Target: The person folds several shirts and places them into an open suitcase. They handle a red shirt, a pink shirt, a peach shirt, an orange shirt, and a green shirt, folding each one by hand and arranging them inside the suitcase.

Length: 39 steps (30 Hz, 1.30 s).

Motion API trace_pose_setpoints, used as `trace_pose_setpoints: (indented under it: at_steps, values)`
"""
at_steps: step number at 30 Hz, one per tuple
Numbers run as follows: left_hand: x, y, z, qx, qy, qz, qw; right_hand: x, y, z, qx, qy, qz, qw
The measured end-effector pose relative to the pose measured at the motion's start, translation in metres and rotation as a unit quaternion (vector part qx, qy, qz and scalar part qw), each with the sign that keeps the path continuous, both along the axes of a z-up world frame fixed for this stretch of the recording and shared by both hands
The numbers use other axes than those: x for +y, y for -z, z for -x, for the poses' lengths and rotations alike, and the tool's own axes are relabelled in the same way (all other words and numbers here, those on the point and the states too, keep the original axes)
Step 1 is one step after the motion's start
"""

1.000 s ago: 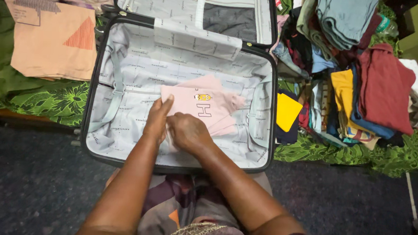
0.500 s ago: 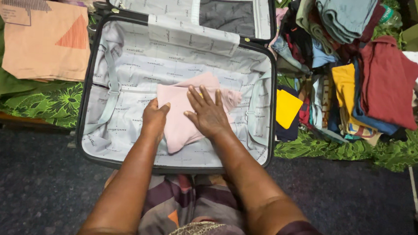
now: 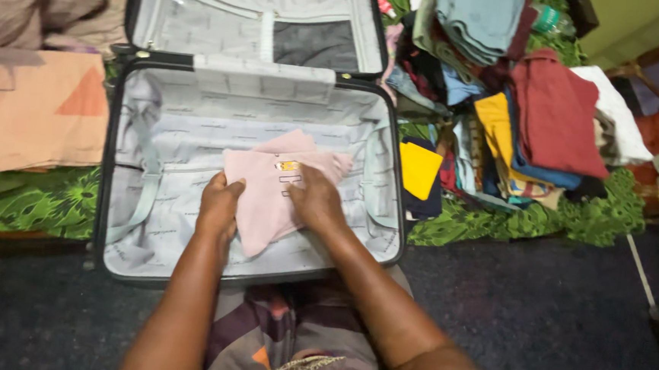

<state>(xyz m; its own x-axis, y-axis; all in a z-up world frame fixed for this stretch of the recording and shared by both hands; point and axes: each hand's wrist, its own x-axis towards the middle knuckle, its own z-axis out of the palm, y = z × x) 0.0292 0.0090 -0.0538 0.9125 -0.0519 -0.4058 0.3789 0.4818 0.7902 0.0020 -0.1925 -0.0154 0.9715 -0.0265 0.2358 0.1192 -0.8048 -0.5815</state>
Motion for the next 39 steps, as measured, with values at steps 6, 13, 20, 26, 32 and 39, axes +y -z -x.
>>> trace_pose_setpoints:
  at_steps: [6,13,20,26,32,39]
  values:
    - [-0.019,-0.043,0.015,0.006,0.088,0.042,0.995,0.027,-0.070,0.003,0.223,-0.004,-0.031,0.974]
    - [-0.041,-0.109,0.045,-0.043,0.187,0.195,0.962,-0.008,-0.090,0.002,0.214,-0.050,-0.011,0.975]
    - [-0.022,-0.056,0.031,-0.124,0.278,-0.153,0.940,-0.066,-0.117,0.005,0.213,-0.033,0.004,0.977]
    - [0.012,-0.024,0.029,-0.153,0.418,-0.707,0.550,-0.120,-0.241,0.047,0.172,-0.163,0.036,0.971]
    - [0.003,-0.043,0.037,-0.125,0.385,-0.725,0.557,-0.169,-0.354,0.079,0.243,-0.121,0.157,0.950]
    - [0.004,-0.032,0.035,-0.123,0.379,-0.736,0.547,-0.238,-0.458,0.058,0.216,0.007,0.276,0.936]
